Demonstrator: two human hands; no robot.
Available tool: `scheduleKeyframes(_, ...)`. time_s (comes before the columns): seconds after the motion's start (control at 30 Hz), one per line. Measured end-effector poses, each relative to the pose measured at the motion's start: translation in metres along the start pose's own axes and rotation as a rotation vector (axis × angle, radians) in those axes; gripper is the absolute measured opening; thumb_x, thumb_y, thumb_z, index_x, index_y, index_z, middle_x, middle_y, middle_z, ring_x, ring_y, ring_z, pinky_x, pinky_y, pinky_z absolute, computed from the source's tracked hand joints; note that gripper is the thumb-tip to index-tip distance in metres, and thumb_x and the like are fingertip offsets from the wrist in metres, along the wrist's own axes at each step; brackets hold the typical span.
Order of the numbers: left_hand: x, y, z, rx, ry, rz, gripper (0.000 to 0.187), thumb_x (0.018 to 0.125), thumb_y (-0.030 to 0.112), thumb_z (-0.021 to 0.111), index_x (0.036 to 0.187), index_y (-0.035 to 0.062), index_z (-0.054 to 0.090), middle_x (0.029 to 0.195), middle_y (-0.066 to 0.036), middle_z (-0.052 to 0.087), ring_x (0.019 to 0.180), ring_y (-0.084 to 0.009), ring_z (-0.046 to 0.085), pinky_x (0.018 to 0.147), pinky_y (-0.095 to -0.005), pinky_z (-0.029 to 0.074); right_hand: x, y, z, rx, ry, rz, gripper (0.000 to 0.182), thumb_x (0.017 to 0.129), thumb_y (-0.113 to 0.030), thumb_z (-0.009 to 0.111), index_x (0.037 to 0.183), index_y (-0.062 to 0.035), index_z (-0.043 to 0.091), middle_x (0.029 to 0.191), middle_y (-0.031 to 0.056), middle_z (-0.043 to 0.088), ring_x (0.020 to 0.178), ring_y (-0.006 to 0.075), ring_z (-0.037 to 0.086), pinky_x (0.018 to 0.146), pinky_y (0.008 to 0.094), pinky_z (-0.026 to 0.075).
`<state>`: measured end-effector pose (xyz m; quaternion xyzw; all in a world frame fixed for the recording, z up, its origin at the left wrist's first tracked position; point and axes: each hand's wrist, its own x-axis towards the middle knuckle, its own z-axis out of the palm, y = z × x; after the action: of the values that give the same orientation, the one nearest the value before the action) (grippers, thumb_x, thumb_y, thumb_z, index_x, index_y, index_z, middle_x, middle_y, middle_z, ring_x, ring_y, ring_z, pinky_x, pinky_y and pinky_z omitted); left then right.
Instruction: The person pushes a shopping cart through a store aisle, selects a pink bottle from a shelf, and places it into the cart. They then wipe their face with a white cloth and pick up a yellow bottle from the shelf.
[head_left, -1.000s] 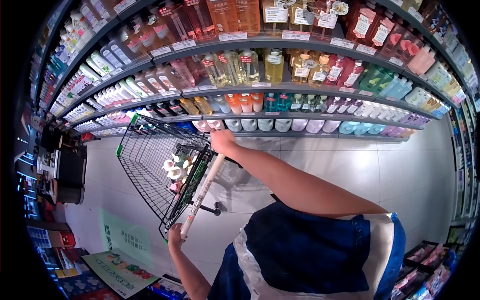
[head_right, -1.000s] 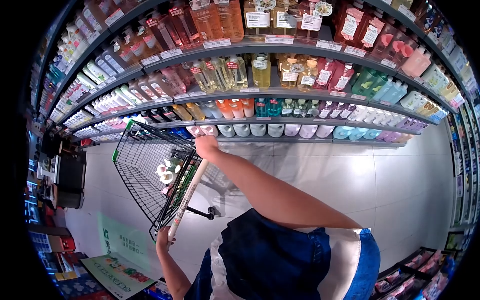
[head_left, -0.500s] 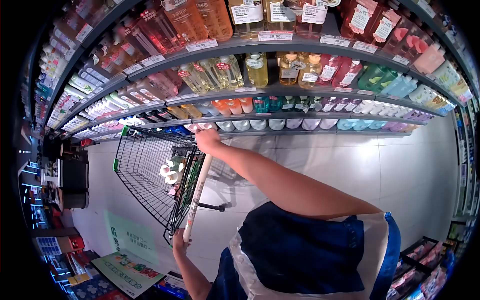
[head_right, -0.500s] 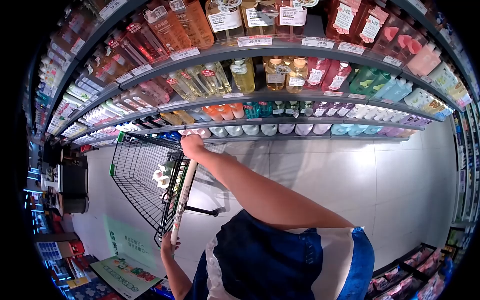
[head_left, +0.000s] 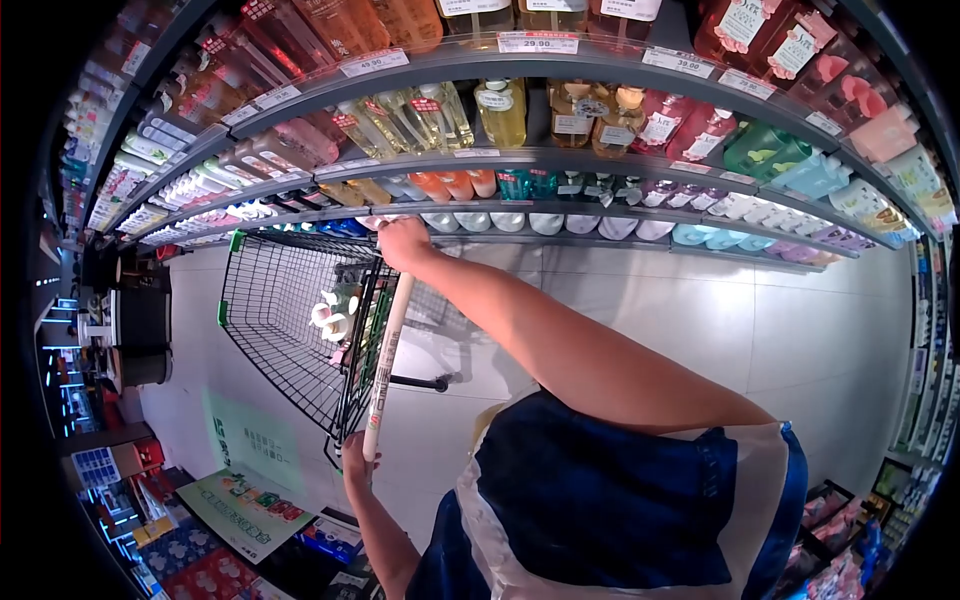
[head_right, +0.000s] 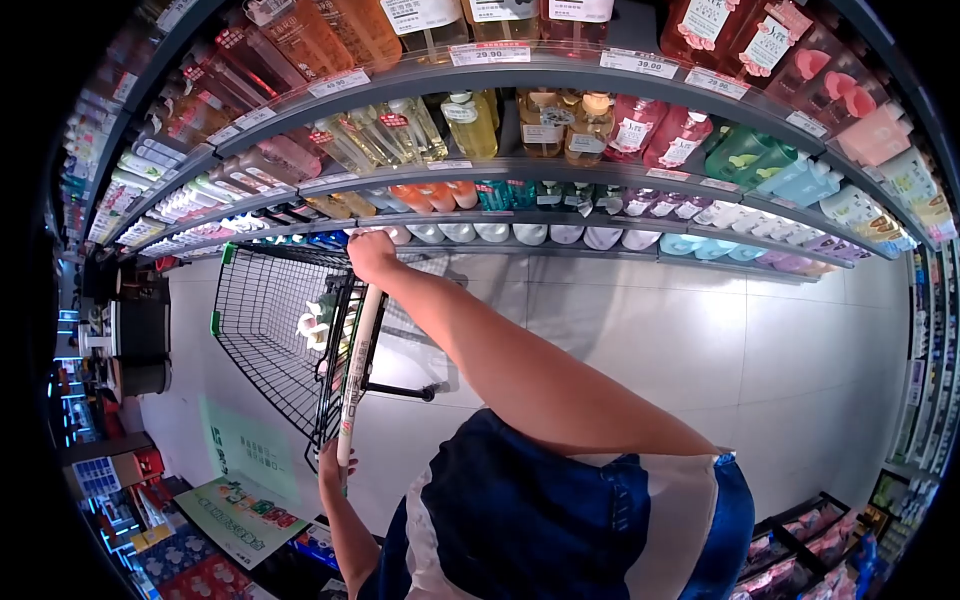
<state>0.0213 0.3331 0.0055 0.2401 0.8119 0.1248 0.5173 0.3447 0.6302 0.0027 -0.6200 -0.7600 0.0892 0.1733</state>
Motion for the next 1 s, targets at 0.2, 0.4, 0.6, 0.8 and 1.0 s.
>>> scheduleKeyframes(0.2,0.003,-0.024,0.004,0.02,0.042,0.041,0.038,0.083,0.028,0.044,0.109,0.0049,0.058,0.075,-0.01,0.06,0.05,-0.0202,0.059,0.039,-0.0316,0.044,-0.026,0.005,-0.007,0.021,-0.008,0.03,0.018,0.072,-0.013,0.055,0.084,-0.0051,0.065,0.078,0.0094,0.067,0.076,0.0223,0.065,0.064,0.0351,0.051)
scheduleKeyframes(0.4,0.019,-0.076,0.011,0.101,0.181,0.387,0.039,0.087,0.029,0.045,0.105,-0.0016,0.061,0.078,-0.017,0.064,0.072,-0.0254,0.063,0.066,-0.0346,0.046,-0.061,0.015,-0.023,0.044,0.049,0.022,0.016,0.072,-0.014,0.055,0.083,-0.0071,0.066,0.076,0.011,0.067,0.071,0.0253,0.066,0.062,0.0382,0.052)
scheduleKeyframes(0.6,-0.062,-0.069,0.061,0.259,0.405,0.358,0.034,0.087,0.03,0.044,0.103,0.0077,0.064,0.082,-0.01,0.067,0.077,-0.0243,0.064,0.07,-0.036,0.047,-0.093,0.035,-0.048,0.031,-0.117,0.024,0.023,0.076,-0.022,0.057,0.091,-0.0055,0.061,0.081,0.0124,0.067,0.076,0.0282,0.065,0.066,0.0408,0.051)
scheduleKeyframes(0.8,-0.124,-0.074,0.107,0.29,0.639,0.229,0.025,0.085,0.031,0.047,0.099,0.0206,0.066,0.083,-0.003,0.068,0.078,-0.0227,0.065,0.068,-0.0364,0.047,-0.137,0.059,-0.064,-0.022,-0.114,0.034,0.023,0.076,-0.021,0.056,0.092,-0.0055,0.06,0.083,0.0125,0.067,0.079,0.0285,0.065,0.068,0.0408,0.051)
scheduleKeyframes(1.0,-0.151,-0.089,0.134,0.262,0.653,0.317,0.021,0.085,0.024,0.05,0.098,0.0181,0.065,0.083,-0.005,0.067,0.075,-0.0232,0.064,0.066,-0.0362,0.048,-0.172,0.077,-0.084,-0.061,-0.179,0.069,0.027,0.077,-0.02,0.055,0.099,-0.0051,0.057,0.085,0.0125,0.067,0.081,0.0282,0.065,0.067,0.0411,0.051)
